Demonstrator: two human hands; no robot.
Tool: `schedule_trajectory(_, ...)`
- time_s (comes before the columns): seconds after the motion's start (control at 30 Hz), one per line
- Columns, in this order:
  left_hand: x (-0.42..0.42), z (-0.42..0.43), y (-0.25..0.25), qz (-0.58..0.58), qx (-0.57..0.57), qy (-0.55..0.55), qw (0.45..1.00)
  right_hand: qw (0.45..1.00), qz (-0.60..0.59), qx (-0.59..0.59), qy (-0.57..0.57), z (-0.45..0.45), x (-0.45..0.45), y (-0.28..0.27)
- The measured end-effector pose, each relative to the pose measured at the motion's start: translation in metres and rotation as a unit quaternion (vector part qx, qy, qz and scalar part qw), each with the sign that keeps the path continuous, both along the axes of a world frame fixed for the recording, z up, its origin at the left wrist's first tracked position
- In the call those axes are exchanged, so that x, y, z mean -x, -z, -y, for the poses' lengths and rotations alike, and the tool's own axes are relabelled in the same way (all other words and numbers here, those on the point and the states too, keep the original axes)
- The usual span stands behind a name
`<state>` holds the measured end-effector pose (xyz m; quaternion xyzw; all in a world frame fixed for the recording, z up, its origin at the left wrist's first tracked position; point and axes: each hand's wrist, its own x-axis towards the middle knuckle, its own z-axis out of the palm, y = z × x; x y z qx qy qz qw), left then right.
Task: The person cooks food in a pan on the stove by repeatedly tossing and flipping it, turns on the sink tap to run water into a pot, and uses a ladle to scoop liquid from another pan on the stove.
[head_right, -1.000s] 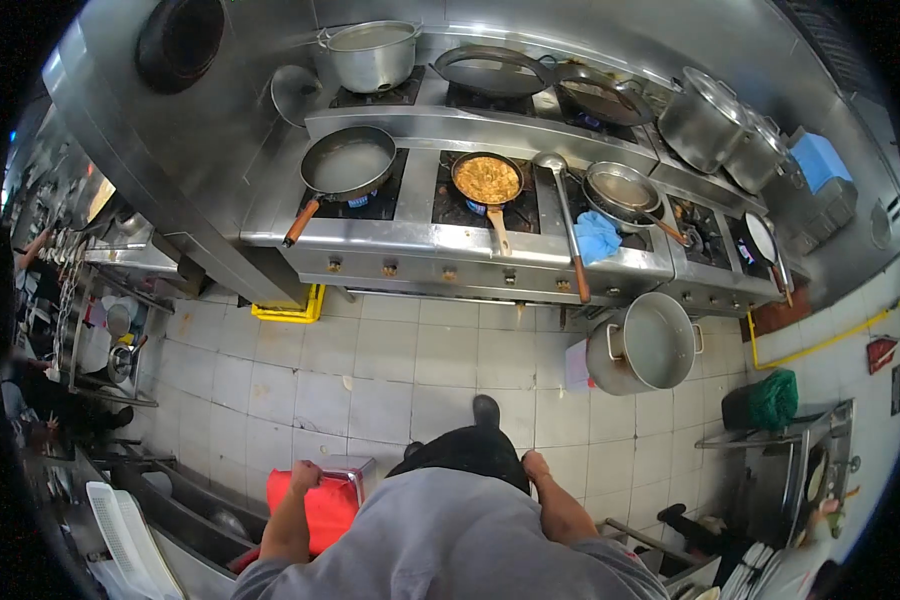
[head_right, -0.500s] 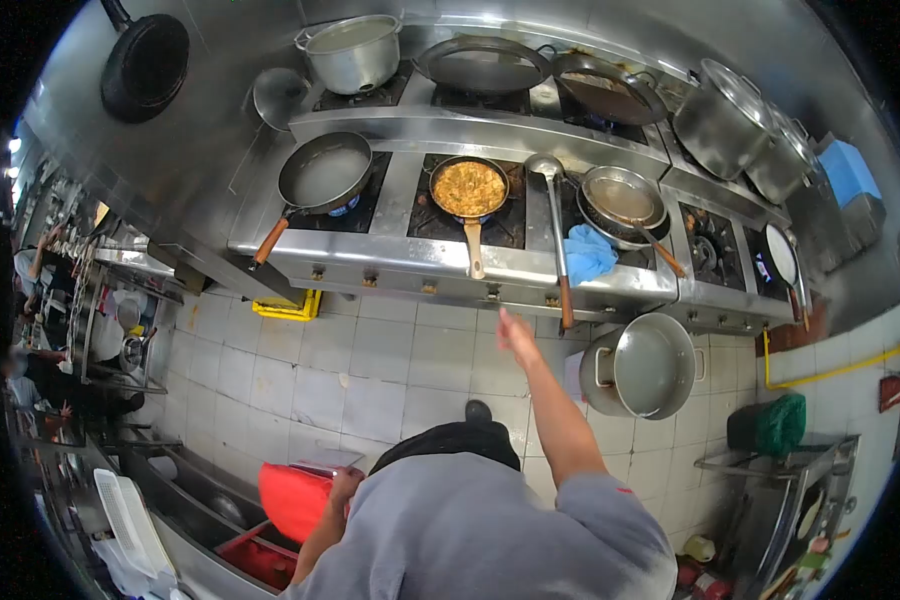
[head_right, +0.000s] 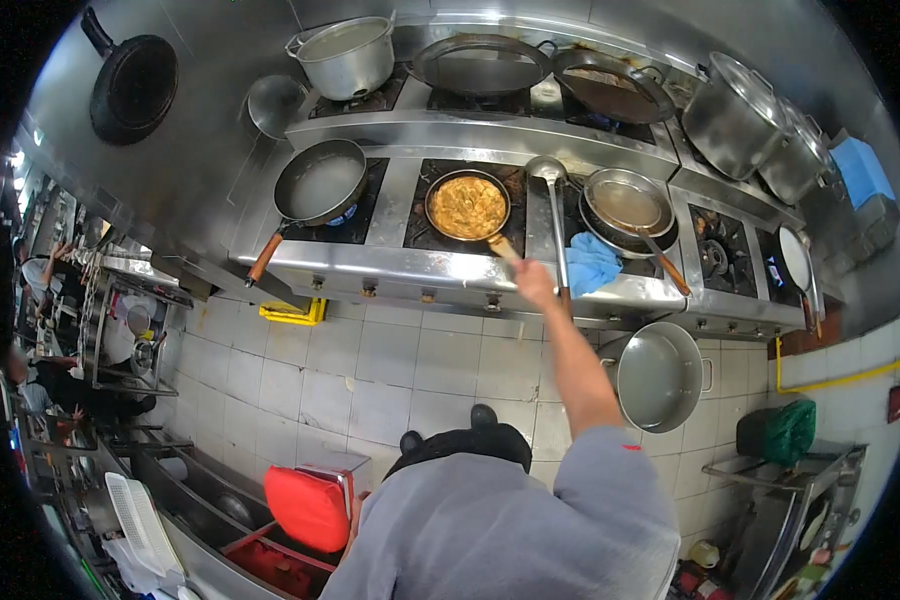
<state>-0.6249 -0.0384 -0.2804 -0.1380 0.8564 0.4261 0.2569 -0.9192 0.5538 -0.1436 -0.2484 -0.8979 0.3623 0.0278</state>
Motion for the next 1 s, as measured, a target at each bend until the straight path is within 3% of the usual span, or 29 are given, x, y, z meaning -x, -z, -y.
schedule_trajectory(0.07,-0.023,0.019,0.032,0.066,-0.056,-0.103,0.991,0.999,-0.003,-0.031,0.019,-0.038,0.005,-0.002)
schedule_trajectory(0.13,-0.019,0.015,-0.008,0.104,-0.004,-0.092,0.99,0.996,0.003,-0.088,0.031,-0.053,0.008,-0.01)
schedule_trajectory(0.23,-0.009,0.009,-0.048,0.057,0.069,-0.074,0.993,0.989,-0.026,-0.112,0.089,-0.005,0.016,0.002)
schedule_trajectory(0.27,-0.003,0.007,-0.059,0.082,0.038,-0.086,0.992,0.998,-0.041,0.03,0.044,0.012,0.024,0.021)
schedule_trajectory(0.3,0.004,0.005,-0.068,0.107,0.007,-0.099,0.989,0.972,-0.029,0.234,0.006,0.041,0.021,0.009)
schedule_trajectory(0.33,0.011,0.004,-0.074,0.131,-0.022,-0.112,0.985,0.965,0.042,0.259,0.018,0.067,0.021,-0.018)
schedule_trajectory(0.4,0.026,0.001,-0.084,0.106,-0.035,-0.111,0.988,0.985,-0.02,0.17,-0.018,0.041,0.018,0.009)
schedule_trajectory(0.47,0.032,0.004,-0.077,0.078,-0.051,-0.111,0.989,0.997,-0.042,-0.056,-0.011,-0.002,0.009,0.004)
schedule_trajectory(0.53,0.034,0.009,-0.05,0.092,-0.103,-0.187,0.972,0.998,-0.014,-0.057,0.003,-0.035,0.013,-0.002)
schedule_trajectory(0.63,0.033,0.009,-0.042,0.099,-0.1,-0.162,0.977,0.989,-0.067,-0.118,0.059,-0.004,0.02,0.017)
schedule_trajectory(0.73,0.032,0.006,-0.051,0.106,-0.074,-0.106,0.986,0.98,0.022,0.193,0.028,0.076,0.022,-0.02)
schedule_trajectory(0.8,0.021,0.011,-0.058,0.108,-0.046,-0.066,0.991,0.979,0.032,0.2,0.025,0.056,0.011,-0.014)
schedule_trajectory(0.87,0.016,0.011,-0.06,0.086,-0.021,-0.099,0.991,0.996,-0.042,-0.081,0.021,0.011,0.008,-0.008)
schedule_trajectory(1.0,-0.012,0.036,-0.033,0.091,-0.069,-0.141,0.983,0.993,-0.037,-0.096,0.049,0.011,0.011,-0.013)
